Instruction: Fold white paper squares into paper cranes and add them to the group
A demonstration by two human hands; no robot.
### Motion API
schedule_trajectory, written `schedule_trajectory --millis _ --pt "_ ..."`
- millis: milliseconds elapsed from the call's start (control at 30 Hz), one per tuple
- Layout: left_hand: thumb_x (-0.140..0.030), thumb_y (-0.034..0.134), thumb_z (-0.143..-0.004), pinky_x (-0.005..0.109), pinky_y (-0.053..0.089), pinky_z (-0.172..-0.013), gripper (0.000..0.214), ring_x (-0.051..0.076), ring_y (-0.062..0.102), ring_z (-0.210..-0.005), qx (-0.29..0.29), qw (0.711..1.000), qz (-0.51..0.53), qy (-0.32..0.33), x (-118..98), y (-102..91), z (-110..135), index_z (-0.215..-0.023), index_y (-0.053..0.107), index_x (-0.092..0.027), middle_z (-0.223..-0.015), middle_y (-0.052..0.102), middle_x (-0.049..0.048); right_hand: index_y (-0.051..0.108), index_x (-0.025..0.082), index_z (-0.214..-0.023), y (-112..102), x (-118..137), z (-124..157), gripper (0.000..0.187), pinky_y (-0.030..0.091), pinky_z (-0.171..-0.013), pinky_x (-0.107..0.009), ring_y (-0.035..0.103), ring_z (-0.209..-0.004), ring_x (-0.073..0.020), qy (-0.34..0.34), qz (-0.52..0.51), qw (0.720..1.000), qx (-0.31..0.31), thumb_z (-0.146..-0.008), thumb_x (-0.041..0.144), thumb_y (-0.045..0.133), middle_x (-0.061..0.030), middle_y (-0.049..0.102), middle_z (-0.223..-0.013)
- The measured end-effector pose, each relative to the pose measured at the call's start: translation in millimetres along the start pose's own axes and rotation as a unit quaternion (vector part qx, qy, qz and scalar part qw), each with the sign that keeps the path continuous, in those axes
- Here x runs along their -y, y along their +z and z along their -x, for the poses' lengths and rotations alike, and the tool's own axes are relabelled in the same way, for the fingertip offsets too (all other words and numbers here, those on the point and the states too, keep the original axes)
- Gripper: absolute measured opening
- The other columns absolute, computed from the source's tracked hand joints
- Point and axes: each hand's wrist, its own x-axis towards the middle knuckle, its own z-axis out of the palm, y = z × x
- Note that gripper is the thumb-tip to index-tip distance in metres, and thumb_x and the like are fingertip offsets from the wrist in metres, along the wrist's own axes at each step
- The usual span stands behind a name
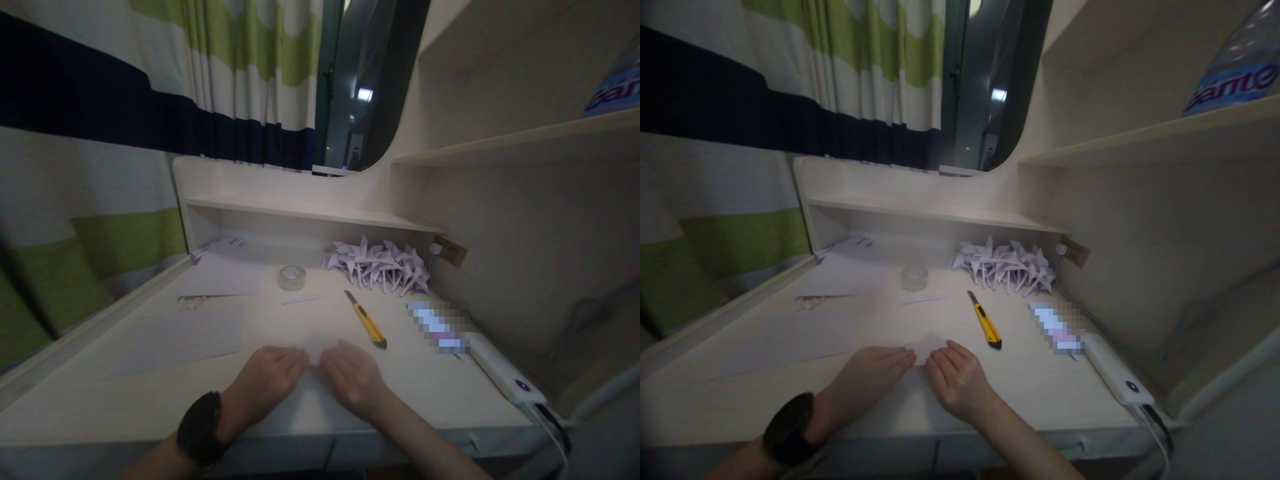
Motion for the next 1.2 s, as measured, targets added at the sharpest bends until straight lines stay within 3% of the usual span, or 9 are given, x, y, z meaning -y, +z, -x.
schedule_trajectory --millis 300,633,967,1200 --pt "-0.007 0.033 -0.095 0.033 0.058 -0.068 0.029 0.02 0.068 -0.081 0.0 1.0 0.0 0.023 4.7 -8.1 15.6 -0.102 0.061 -0.011 -0.091 0.072 0.0098 0.065 0.011 -0.094 -17.6 -4.2 17.8 0.014 0.055 -0.085 -0.039 0.068 -0.077 -0.0189 -0.015 -0.01 1.0 0.003 -0.087 0.007 0.053 -0.0101 0.073 -0.084" --pt "-0.003 0.031 -0.094 0.028 0.057 -0.076 0.035 0.016 0.067 -0.095 0.012 0.998 -0.007 0.067 19.3 -19.9 29.3 -0.12 0.053 -0.014 -0.109 0.07 0.0081 0.066 0.011 -0.098 -31.3 -15.6 38.5 0.019 0.057 -0.085 -0.039 0.069 -0.086 -0.0201 -0.024 -0.021 0.998 0.055 -0.087 0.008 0.051 -0.0121 0.074 -0.093" --pt "-0.002 0.033 -0.092 0.029 0.056 -0.076 0.046 0.019 0.066 -0.099 0.047 0.997 0.001 0.059 24.7 -42.0 42.4 -0.135 0.044 -0.014 -0.116 0.067 0.012 0.066 0.01 -0.102 -47.4 -19.4 47.6 0.022 0.058 -0.085 -0.038 0.07 -0.089 -0.0209 -0.021 -0.018 0.996 0.079 -0.087 0.007 0.05 -0.0129 0.074 -0.095" --pt "0.003 0.034 -0.088 0.029 0.056 -0.079 0.054 0.019 0.067 -0.094 0.064 0.997 -0.016 0.037 33.9 -40.0 61.6 -0.138 0.042 -0.015 -0.118 0.066 0.0111 0.065 0.011 -0.105 -51.6 -20.5 57.0 0.024 0.058 -0.083 -0.037 0.07 -0.088 -0.0206 -0.003 -0.011 0.996 0.086 -0.088 0.006 0.049 -0.0128 0.073 -0.098"
